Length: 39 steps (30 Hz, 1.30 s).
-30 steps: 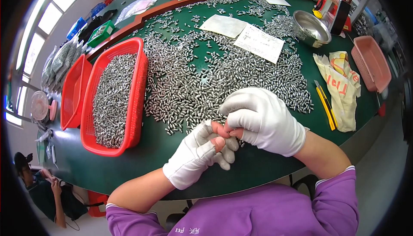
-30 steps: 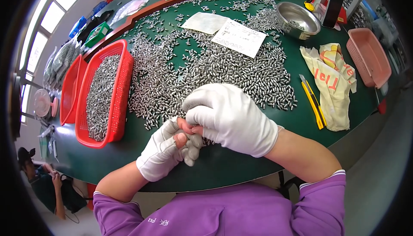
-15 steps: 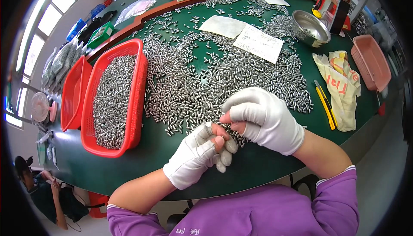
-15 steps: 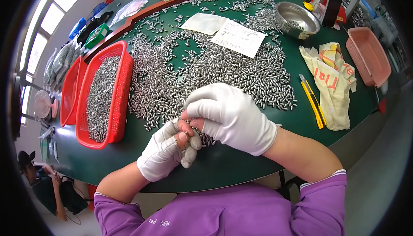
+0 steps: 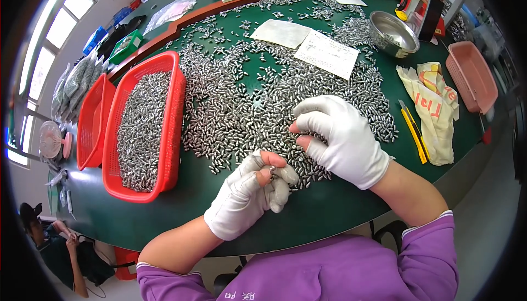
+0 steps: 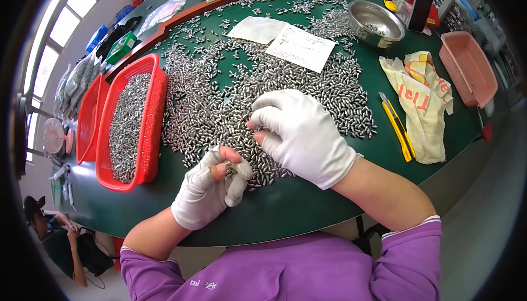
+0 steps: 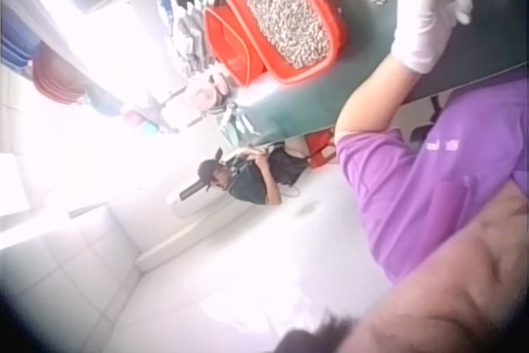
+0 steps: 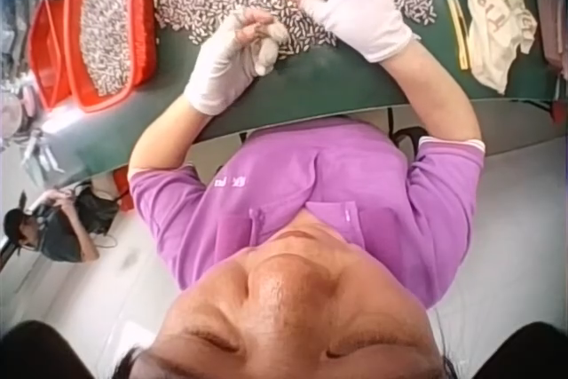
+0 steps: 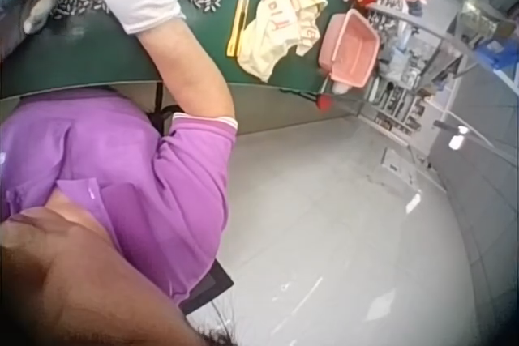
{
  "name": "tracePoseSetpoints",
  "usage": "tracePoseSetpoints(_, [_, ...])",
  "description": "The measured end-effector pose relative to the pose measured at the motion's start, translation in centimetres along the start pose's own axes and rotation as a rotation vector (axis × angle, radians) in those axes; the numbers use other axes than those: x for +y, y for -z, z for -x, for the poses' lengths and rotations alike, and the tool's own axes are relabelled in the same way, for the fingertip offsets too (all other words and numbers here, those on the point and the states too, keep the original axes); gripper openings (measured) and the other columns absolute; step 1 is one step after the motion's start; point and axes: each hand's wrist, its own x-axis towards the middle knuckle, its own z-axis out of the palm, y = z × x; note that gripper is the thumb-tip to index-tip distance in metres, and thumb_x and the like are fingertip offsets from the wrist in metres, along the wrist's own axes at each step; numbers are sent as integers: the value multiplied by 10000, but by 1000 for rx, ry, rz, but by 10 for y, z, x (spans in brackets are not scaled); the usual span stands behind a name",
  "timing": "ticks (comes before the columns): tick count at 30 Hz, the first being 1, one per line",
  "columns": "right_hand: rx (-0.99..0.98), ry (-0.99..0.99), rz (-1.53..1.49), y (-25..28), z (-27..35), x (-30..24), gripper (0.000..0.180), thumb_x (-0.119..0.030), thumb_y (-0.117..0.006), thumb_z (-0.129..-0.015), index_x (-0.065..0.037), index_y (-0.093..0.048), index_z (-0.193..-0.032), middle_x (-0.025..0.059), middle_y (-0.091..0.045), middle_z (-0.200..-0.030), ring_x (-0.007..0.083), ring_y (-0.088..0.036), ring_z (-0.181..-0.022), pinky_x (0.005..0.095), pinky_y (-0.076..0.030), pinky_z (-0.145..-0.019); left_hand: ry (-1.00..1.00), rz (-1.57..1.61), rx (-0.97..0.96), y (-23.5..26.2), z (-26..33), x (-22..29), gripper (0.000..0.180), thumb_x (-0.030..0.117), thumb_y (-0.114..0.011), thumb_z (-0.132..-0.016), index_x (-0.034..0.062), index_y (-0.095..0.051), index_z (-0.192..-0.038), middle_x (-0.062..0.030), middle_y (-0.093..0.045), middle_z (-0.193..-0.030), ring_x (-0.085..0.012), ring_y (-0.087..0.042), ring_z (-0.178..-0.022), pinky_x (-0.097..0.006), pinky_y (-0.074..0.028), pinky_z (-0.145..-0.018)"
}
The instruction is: Sorting and inspecting small metal components using a utility knife at a workshop bench.
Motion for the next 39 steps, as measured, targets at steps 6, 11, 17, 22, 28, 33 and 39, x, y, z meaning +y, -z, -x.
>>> tracePoseSetpoints(6, [-194, -38, 67, -1, 3, 0, 190, -134, -756, -723, -81, -683, -890, 87, -634, -1115, 297, -595, -1073, 417, -470, -924, -12, 28, 4, 4, -1, 2, 411, 398, -642, -944, 107, -512, -1203, -95, -607, -1078, -127, -484, -697, -264, -397, -655])
tracePoseSetpoints(11, [-140, 10, 126, -5, 3, -1, 150, -171, -730, -734, -82, -692, -847, 74, -625, -1033, 276, -603, -1002, 407, -481, -874, -40, 36, 50, 0, -3, -1, 253, 342, -608, -975, 169, -575, -1156, -38, -526, -860, -101, -388, -591, -237, -339, -567])
tracePoseSetpoints(17, [-172, -2, 73, -7, 0, -2, 191, -146, -748, -719, -93, -682, -891, 90, -629, -1124, 301, -588, -1093, 424, -469, -927, -25, 62, 21, 10, -2, -2, 350, 420, -627, -951, 140, -566, -1152, -47, -585, -940, -117, -463, -659, -255, -360, -599])
tracePoseSetpoints(22, [-154, 77, 44, -14, 0, -2, 212, -119, -751, -691, -124, -688, -893, 85, -626, -1132, 305, -582, -1116, 433, -465, -944, -37, 123, 24, 13, -3, -3, 361, 442, -612, -953, 141, -581, -1151, -31, -596, -913, -116, -459, -649, -251, -346, -581])
tracePoseSetpoints(28, [-190, 40, 63, -13, -2, -4, 194, -122, -748, -697, -115, -676, -877, 81, -627, -1132, 297, -585, -1108, 435, -466, -934, -33, 123, 27, 13, -3, -4, 360, 442, -613, -953, 143, -580, -1150, -30, -607, -918, -115, -463, -650, -250, -348, -580])
tracePoseSetpoints(33, [-113, 61, 0, -14, -5, -1, 168, -113, -743, -716, -78, -648, -851, 91, -647, -1058, 306, -612, -1042, 435, -484, -891, -22, 62, 25, 9, -2, -2, 293, 397, -623, -959, 138, -567, -1083, -41, -609, -919, -111, -465, -629, -240, -355, -571])
tracePoseSetpoints(39, [-15, 236, -164, -8, -6, -5, 198, -136, -757, -729, -67, -651, -882, 81, -653, -1028, 314, -620, -1001, 432, -496, -851, -41, -88, 38, -6, 1, 1, 224, 358, -579, -992, 158, -540, -1081, -19, -527, -808, -93, -402, -577, -233, -328, -540])
